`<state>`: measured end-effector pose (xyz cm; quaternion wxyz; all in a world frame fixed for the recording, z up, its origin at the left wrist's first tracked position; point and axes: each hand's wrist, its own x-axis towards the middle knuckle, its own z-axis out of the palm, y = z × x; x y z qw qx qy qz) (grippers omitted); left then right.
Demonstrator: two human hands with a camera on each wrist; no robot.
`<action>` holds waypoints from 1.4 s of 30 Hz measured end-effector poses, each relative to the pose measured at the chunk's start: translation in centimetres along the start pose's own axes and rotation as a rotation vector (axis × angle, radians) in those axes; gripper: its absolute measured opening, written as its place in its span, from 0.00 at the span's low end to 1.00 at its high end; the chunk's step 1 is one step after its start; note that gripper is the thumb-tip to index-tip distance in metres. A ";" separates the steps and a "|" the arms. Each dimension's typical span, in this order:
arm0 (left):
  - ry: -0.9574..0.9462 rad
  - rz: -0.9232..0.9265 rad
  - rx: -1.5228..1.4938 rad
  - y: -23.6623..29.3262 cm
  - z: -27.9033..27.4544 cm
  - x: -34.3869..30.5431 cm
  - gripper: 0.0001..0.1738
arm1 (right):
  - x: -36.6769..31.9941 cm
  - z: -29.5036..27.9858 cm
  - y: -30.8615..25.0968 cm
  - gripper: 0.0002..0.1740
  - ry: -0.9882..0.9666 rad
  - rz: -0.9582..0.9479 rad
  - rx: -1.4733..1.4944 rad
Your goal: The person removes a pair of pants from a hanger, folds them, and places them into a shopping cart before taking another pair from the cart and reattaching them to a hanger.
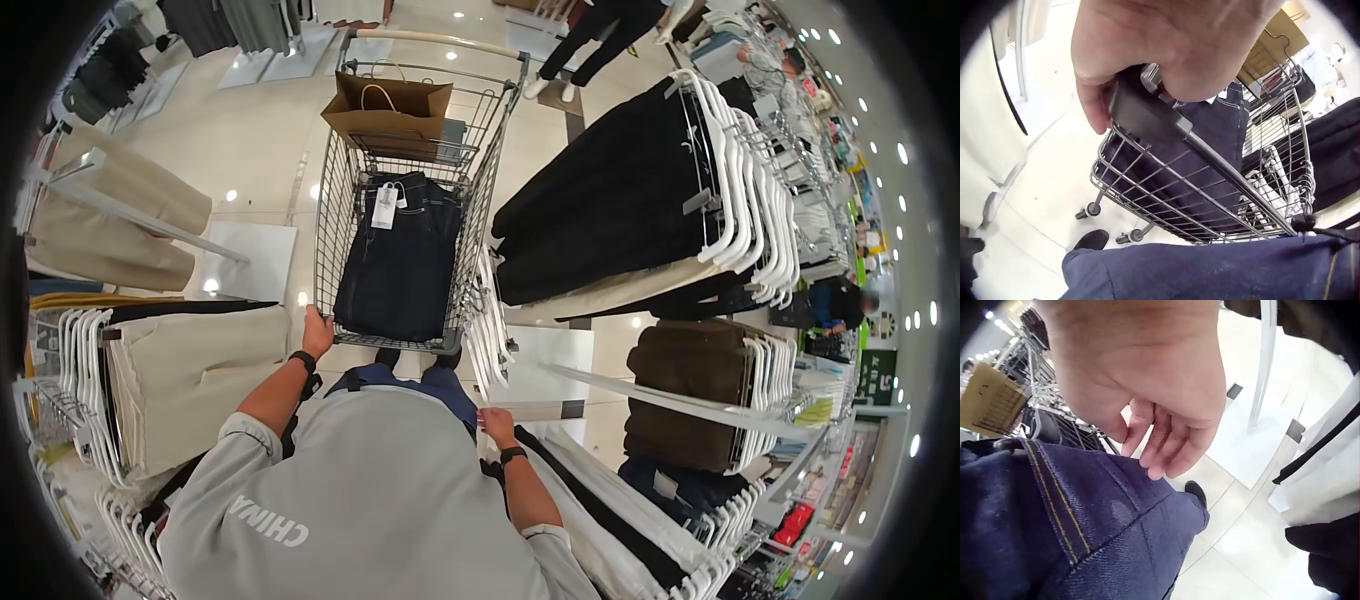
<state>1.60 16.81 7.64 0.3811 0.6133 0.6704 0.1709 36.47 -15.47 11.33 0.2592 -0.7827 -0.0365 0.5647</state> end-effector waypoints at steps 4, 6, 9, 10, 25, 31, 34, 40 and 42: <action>-0.036 -0.023 0.120 0.2 0.1 0.0 0.24 | 0.1 -1.7 -0.3 0.15 0.011 0.054 0.062; -0.032 -0.038 0.143 0.3 0.4 -0.1 0.25 | 0.6 -2.1 0.2 0.14 -0.009 0.076 0.073; -0.036 -0.074 0.178 0.6 0.4 -0.1 0.27 | 1.1 -2.5 0.9 0.14 -0.023 0.066 0.060; -0.044 -0.093 0.185 0.8 0.4 -0.1 0.28 | 1.2 -2.5 1.1 0.14 -0.026 0.072 0.067; -0.093 0.005 0.151 1.0 -0.3 -0.3 0.23 | 2.0 0.9 2.4 0.14 0.056 0.070 0.118; -0.087 0.092 0.156 0.6 -0.3 -0.3 0.22 | 1.1 1.8 1.8 0.14 0.067 0.075 0.174; -0.095 0.114 0.157 0.5 -0.4 -0.2 0.22 | 0.9 2.0 2.3 0.13 0.140 0.069 0.167; -0.109 0.140 0.142 0.7 -0.7 -0.4 0.21 | 0.0 2.1 3.9 0.13 0.350 -0.047 0.198; -0.104 0.146 0.143 1.0 -0.7 -0.5 0.21 | -0.4 2.0 4.3 0.12 0.381 -0.034 0.143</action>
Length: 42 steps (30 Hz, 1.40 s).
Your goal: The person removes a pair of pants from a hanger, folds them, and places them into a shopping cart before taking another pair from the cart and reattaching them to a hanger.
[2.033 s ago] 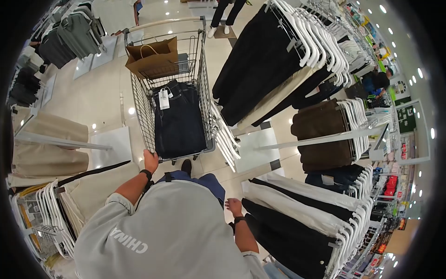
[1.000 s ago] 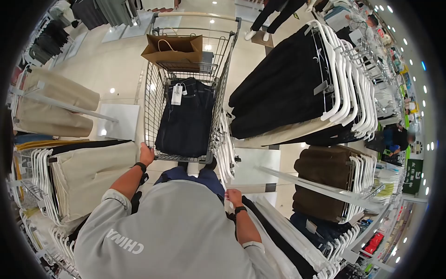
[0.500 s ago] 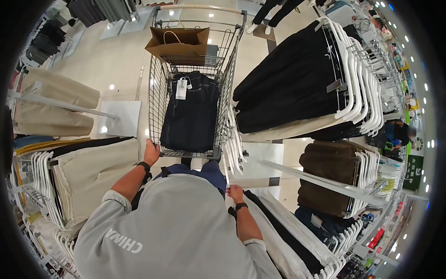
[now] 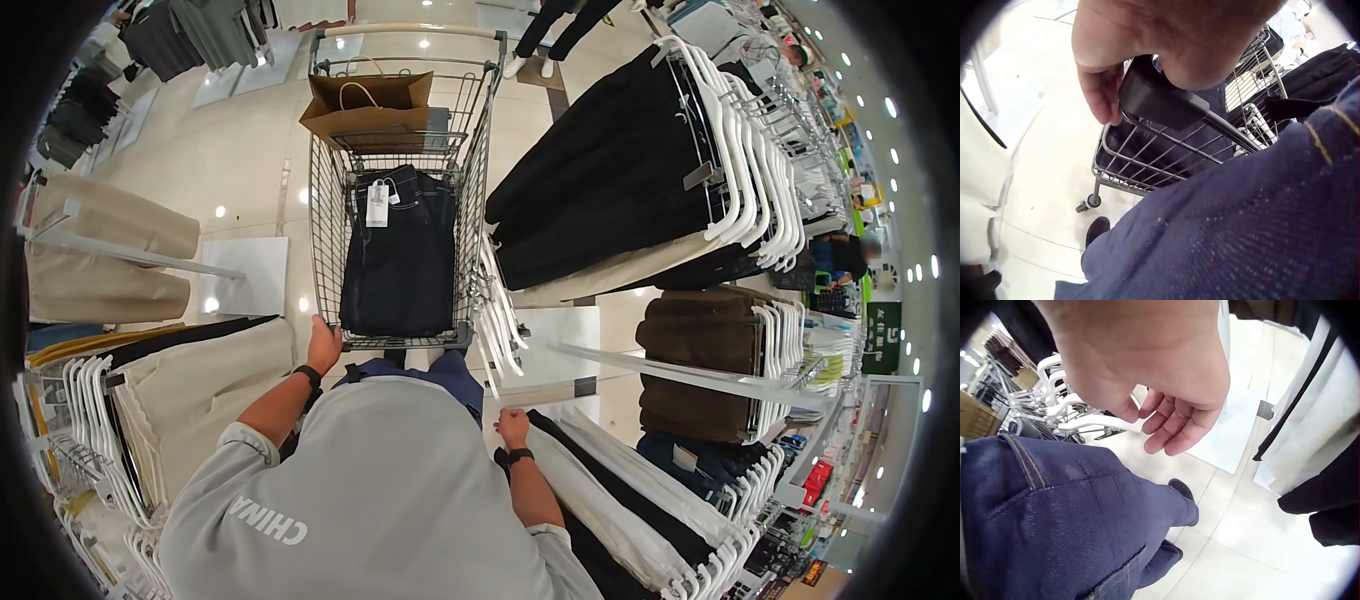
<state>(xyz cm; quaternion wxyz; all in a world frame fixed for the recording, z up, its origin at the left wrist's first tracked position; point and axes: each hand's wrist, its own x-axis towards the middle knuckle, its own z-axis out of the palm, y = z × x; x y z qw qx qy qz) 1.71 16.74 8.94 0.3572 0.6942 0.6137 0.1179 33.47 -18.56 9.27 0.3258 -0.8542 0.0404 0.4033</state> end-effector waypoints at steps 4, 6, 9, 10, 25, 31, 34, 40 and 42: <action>-0.002 0.015 0.000 -0.5 0.1 0.2 0.21 | -0.3 -0.3 0.7 0.13 0.014 -0.010 -0.100; 0.009 0.031 -0.008 -0.6 0.2 0.2 0.21 | -0.3 -0.5 0.8 0.18 -0.015 -0.070 -0.205; 0.011 0.022 -0.011 -0.3 0.1 0.1 0.21 | -0.1 -0.3 1.2 0.22 0.021 -0.131 -0.322; 0.013 0.020 -0.008 -0.2 0.1 0.1 0.21 | 0.4 -0.2 1.5 0.22 0.022 -0.133 -0.322; 0.021 0.027 -0.036 -0.6 0.4 0.1 0.21 | -1.9 1.8 -9.6 0.16 0.074 -0.684 -0.436; 0.013 0.011 -0.047 -0.7 0.4 0.2 0.20 | -4.1 3.7 -14.4 0.14 0.009 -0.868 -0.366; 0.014 0.016 -0.052 -0.9 0.5 0.3 0.20 | -4.9 4.2 -16.8 0.16 -0.012 -0.943 -0.347; 0.015 0.021 -0.046 -0.6 0.3 0.2 0.20 | -9.6 4.9 -23.5 0.24 -0.085 -0.982 -0.240; 0.007 0.012 -0.048 -0.4 0.1 0.1 0.21 | -12.6 4.8 -26.6 0.26 -0.159 -1.053 -0.174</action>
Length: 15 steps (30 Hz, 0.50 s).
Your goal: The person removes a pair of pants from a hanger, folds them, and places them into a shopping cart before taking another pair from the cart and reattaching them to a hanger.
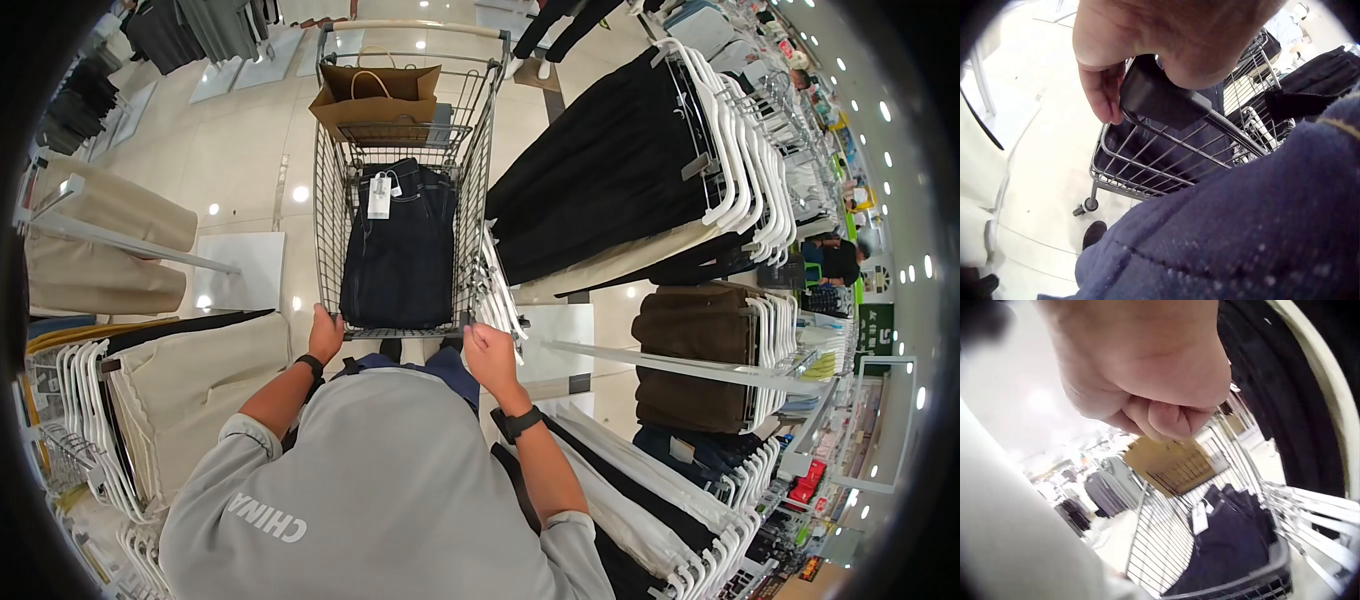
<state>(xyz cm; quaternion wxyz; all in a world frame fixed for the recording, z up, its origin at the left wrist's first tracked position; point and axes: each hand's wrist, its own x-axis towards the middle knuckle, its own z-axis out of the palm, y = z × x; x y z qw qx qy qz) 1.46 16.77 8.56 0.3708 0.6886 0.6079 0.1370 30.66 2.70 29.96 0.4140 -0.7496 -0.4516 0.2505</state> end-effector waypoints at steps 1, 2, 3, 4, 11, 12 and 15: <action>-0.005 0.001 0.004 0.1 0.0 0.0 0.21 | 0.4 -0.3 -2.2 0.26 0.002 0.003 0.000; -0.009 0.003 0.009 0.1 -0.1 0.0 0.21 | 0.7 -0.6 -4.6 0.26 -0.026 -0.012 0.050; -0.013 0.004 0.012 0.2 -0.1 0.0 0.21 | 1.0 -0.9 -6.7 0.26 -0.052 -0.026 0.099; -0.011 0.007 0.013 0.2 -0.2 0.0 0.21 | 1.2 -1.2 -8.6 0.26 -0.049 -0.022 0.100; -0.014 -0.007 0.011 0.6 -0.4 0.0 0.21 | 1.2 -2.2 -18.9 0.29 -0.246 -0.463 0.283; -0.016 -0.004 0.012 0.6 -0.3 0.0 0.21 | 1.2 -2.4 -20.0 0.29 -0.325 -0.592 0.314; -0.002 0.018 0.017 0.5 -0.3 0.1 0.21 | 1.0 -2.7 -22.9 0.25 -0.412 -0.763 0.332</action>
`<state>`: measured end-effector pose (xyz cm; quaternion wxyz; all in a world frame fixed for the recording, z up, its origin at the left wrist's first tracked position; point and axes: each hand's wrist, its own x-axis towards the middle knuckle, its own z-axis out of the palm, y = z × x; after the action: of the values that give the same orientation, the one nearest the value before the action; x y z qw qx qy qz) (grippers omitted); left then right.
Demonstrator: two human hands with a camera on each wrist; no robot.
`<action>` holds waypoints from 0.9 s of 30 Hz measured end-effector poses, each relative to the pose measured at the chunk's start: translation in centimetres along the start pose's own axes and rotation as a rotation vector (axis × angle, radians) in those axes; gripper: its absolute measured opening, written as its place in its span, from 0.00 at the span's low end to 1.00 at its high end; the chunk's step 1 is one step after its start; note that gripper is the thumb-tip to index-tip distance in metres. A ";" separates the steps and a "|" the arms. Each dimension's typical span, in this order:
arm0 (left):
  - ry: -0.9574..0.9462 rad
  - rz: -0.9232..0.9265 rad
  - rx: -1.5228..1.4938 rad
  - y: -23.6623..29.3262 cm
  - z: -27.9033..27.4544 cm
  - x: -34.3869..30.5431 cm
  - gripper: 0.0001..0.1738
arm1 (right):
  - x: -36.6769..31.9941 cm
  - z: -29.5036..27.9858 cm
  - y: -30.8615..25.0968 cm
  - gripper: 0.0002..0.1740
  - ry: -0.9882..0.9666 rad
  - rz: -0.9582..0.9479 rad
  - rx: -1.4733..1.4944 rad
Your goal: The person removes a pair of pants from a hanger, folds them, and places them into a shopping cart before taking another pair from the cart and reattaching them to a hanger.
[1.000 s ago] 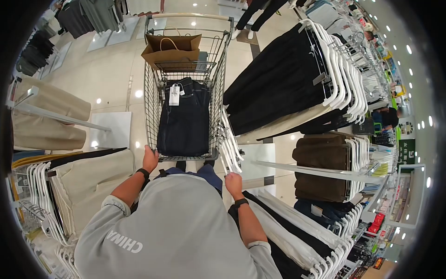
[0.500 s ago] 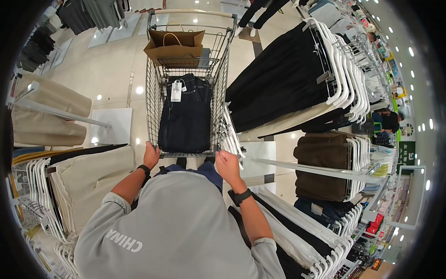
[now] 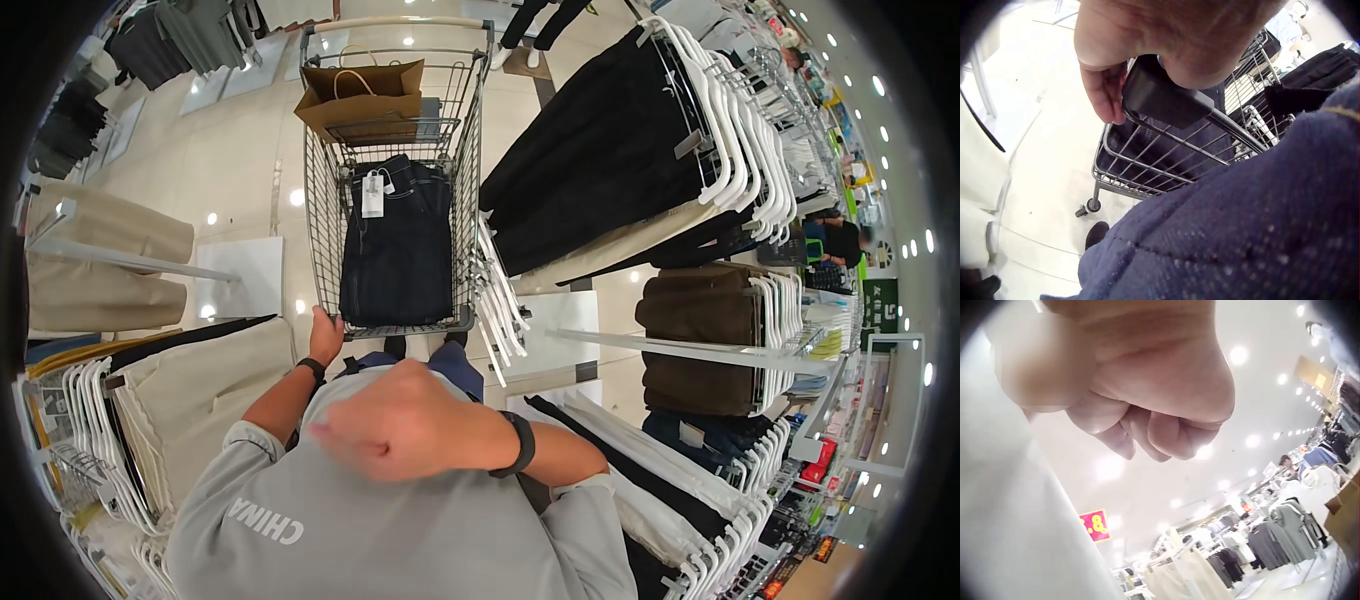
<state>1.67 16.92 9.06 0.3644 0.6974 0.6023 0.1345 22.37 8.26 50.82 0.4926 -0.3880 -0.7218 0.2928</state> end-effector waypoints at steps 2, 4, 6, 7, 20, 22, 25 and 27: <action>-0.012 -0.015 0.010 0.0 0.0 -0.1 0.22 | 0.7 0.4 -1.4 0.23 0.013 -0.026 0.092; -0.015 -0.009 0.009 -0.2 0.0 0.0 0.22 | 1.7 0.7 -2.6 0.20 0.028 -0.050 0.186; -0.022 -0.001 0.009 -0.6 0.2 0.1 0.22 | 2.8 0.7 -3.8 0.14 0.051 -0.151 0.248; -0.014 -0.002 0.011 -0.8 0.4 0.2 0.22 | 3.1 0.9 -4.3 0.14 0.060 -0.149 0.243; 0.005 0.010 -0.011 -0.9 0.6 0.3 0.20 | 3.7 2.1 -8.5 0.05 -0.016 -0.383 0.299; 0.003 0.004 -0.018 -0.9 0.5 0.3 0.20 | 3.8 2.1 -8.7 0.05 0.073 -0.357 0.334; 0.011 0.007 -0.009 -1.0 0.7 0.2 0.20 | 4.1 1.4 -8.9 0.05 0.043 -0.363 0.350; 0.017 0.018 0.004 -1.1 0.7 0.3 0.20 | 4.1 1.9 -8.8 0.05 0.025 -0.394 0.435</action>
<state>1.41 16.96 7.77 0.3568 0.7024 0.5992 0.1425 17.33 7.03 59.27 0.6206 -0.1294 -0.6972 0.3346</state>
